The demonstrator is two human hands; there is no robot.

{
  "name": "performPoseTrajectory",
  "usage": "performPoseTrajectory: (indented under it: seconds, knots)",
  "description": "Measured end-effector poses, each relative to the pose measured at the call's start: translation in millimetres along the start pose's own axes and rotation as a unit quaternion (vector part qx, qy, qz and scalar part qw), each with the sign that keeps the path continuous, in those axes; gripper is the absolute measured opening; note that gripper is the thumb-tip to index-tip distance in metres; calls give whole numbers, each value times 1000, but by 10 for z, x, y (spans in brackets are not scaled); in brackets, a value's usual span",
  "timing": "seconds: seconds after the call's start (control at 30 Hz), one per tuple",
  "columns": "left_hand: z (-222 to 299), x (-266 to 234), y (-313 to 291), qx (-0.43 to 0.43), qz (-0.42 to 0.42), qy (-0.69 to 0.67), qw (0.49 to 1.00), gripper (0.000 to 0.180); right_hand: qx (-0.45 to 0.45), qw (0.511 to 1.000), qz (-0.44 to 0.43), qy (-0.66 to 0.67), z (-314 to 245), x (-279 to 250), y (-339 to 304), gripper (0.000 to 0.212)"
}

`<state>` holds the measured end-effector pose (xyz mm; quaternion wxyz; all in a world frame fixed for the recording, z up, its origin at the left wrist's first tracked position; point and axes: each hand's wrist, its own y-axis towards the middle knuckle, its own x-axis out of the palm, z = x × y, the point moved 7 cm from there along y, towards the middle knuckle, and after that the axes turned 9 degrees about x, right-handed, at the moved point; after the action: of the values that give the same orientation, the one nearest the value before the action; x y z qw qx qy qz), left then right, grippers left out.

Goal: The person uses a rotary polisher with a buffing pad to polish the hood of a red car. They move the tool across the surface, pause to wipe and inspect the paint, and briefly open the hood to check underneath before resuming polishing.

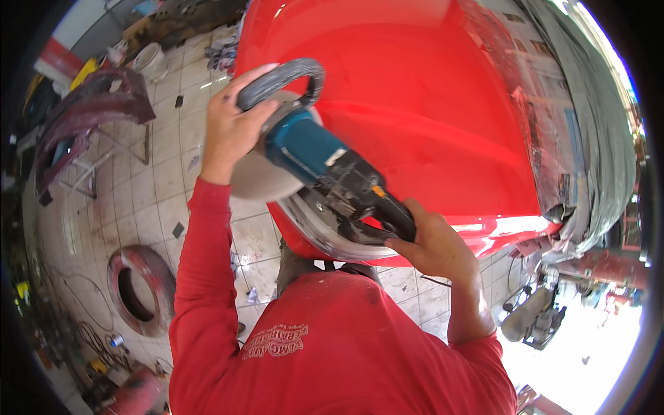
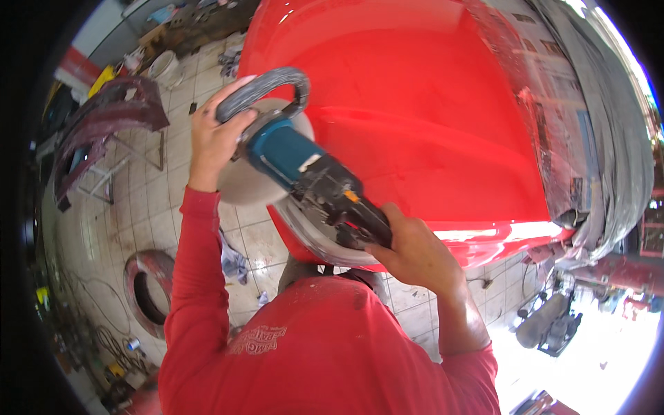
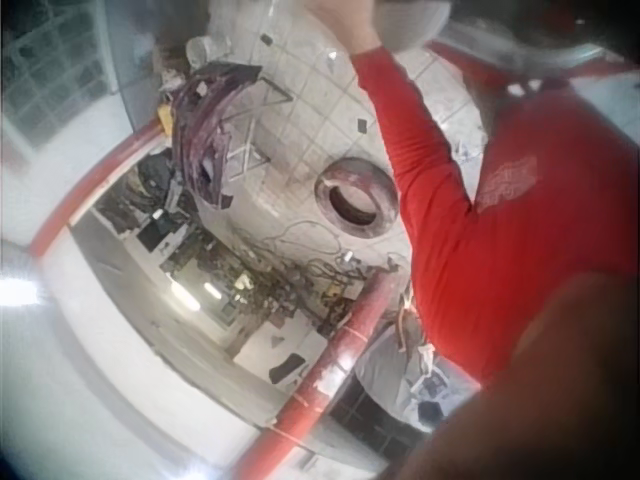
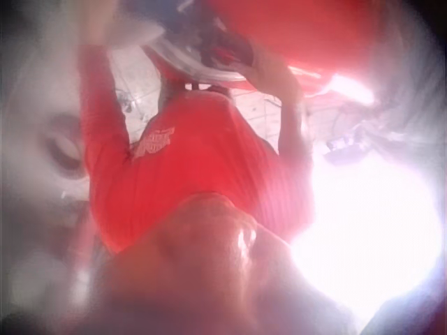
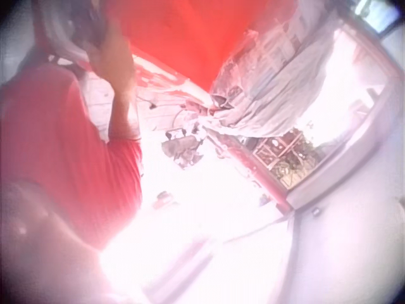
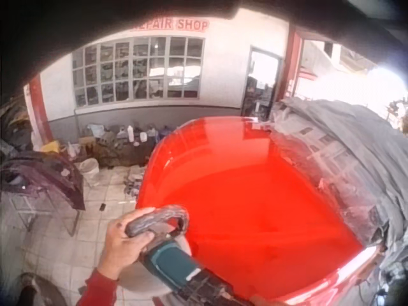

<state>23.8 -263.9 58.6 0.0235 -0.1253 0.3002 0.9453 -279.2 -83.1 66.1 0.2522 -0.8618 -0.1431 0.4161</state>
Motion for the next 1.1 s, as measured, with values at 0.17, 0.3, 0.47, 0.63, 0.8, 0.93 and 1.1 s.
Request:
performPoseTrajectory:
  seconds: [0.17,0.3,0.47,0.63,0.8,0.93,1.1]
  knots:
    - [207,290,-136,-14,12,-15,1000,51,37,999,5,0,331,-39,-176,43]
    - [614,965,-184,18,-26,-71,997,52,72,995,60,40,820,-147,-679,40]
    - [1204,2206,-72,87,-132,-125,979,51,139,967,155,146,1605,-179,-1490,40]
    - [1948,3810,69,222,-243,-246,912,51,251,904,272,213,2259,-217,-2195,44]
    - [2432,5122,76,210,-326,-330,860,46,335,839,348,252,2631,-411,-2501,42]
    - [2613,5357,-34,198,-342,-336,855,45,336,827,353,279,2847,-408,-2625,40]
    - [2367,4568,-126,232,-282,-268,892,48,308,858,315,264,2643,-80,-2476,47]
